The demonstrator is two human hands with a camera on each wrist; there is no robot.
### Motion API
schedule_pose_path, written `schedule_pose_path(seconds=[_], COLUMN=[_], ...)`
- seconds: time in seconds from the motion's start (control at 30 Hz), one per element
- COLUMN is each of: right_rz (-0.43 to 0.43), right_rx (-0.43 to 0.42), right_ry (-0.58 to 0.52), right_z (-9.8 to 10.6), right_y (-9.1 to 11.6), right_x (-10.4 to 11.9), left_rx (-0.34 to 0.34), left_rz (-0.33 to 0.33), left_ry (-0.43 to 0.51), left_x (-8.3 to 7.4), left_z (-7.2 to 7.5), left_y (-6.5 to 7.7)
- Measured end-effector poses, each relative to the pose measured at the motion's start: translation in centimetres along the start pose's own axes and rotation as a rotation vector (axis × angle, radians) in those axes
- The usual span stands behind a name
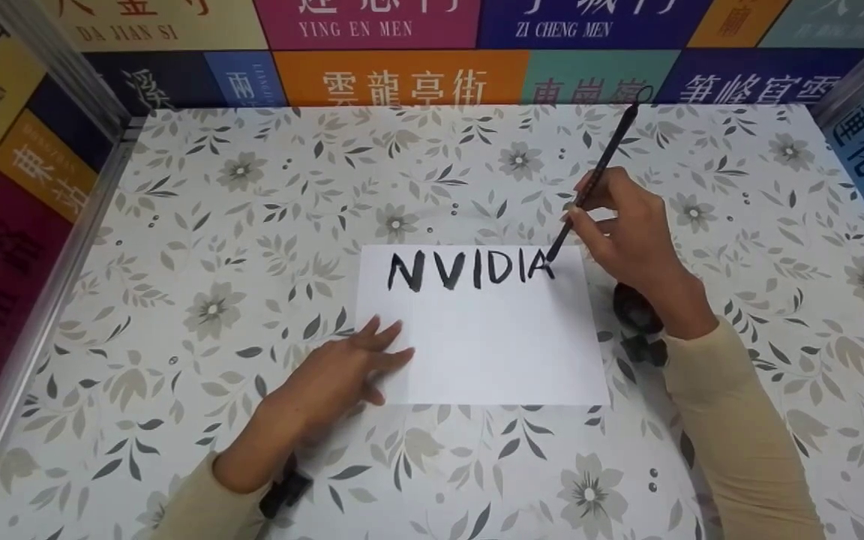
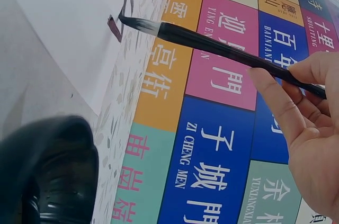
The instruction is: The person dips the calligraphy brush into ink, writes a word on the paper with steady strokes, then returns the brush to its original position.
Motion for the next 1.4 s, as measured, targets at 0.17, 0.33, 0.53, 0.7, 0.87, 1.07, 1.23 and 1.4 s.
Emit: schedule_pose_path(seconds=[0.17, 0.33, 0.53, 0.7, 0.87, 1.07, 1.23, 1.4], right_rz=[0.004, 0.007, 0.006, 0.015, 0.013, 0.012, 0.013, 0.009], right_rx=[0.004, 0.007, 0.013, 0.009, -0.003, -0.002, -0.004, 0.01], right_ry=[0.01, 0.008, 0.019, 0.017, 0.016, 0.02, 0.022, 0.02], right_z=[0.05, 0.09, 0.08, 0.09, 0.2, 0.19, 0.19, 0.09], right_y=[-0.06, -0.11, -0.08, -0.1, -0.12, -0.04, 0.0, 0.0], right_x=[-0.02, -0.01, -0.35, -0.38, -0.27, -0.26, -0.39, -0.41], left_rx=[-0.008, -0.016, -0.02, -0.023, -0.023, -0.023, -0.018, -0.019], left_rz=[-0.017, -0.025, -0.033, -0.029, -0.021, -0.015, -0.011, -0.018], left_ry=[-0.015, -0.021, -0.025, -0.024, -0.02, -0.011, -0.012, -0.021], left_x=[-0.11, -0.11, -0.15, -0.15, -0.15, -0.19, -0.17, -0.15], left_z=[0.08, 0.23, 0.27, 0.18, 0.1, 0.13, 0.13, 0.06], left_y=[0.02, -0.01, -0.02, 0.01, 0.09, 0.13, 0.1, 0.04])
Point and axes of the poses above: each hand's wrist, its own y-axis away from the middle knuckle, its own z-axis out of the back of the hand, x = y × z, the point moved 9 cm from there along -y, towards the middle knuckle, and after that the axes turned 10 degrees about x, right-handed, at the moved point
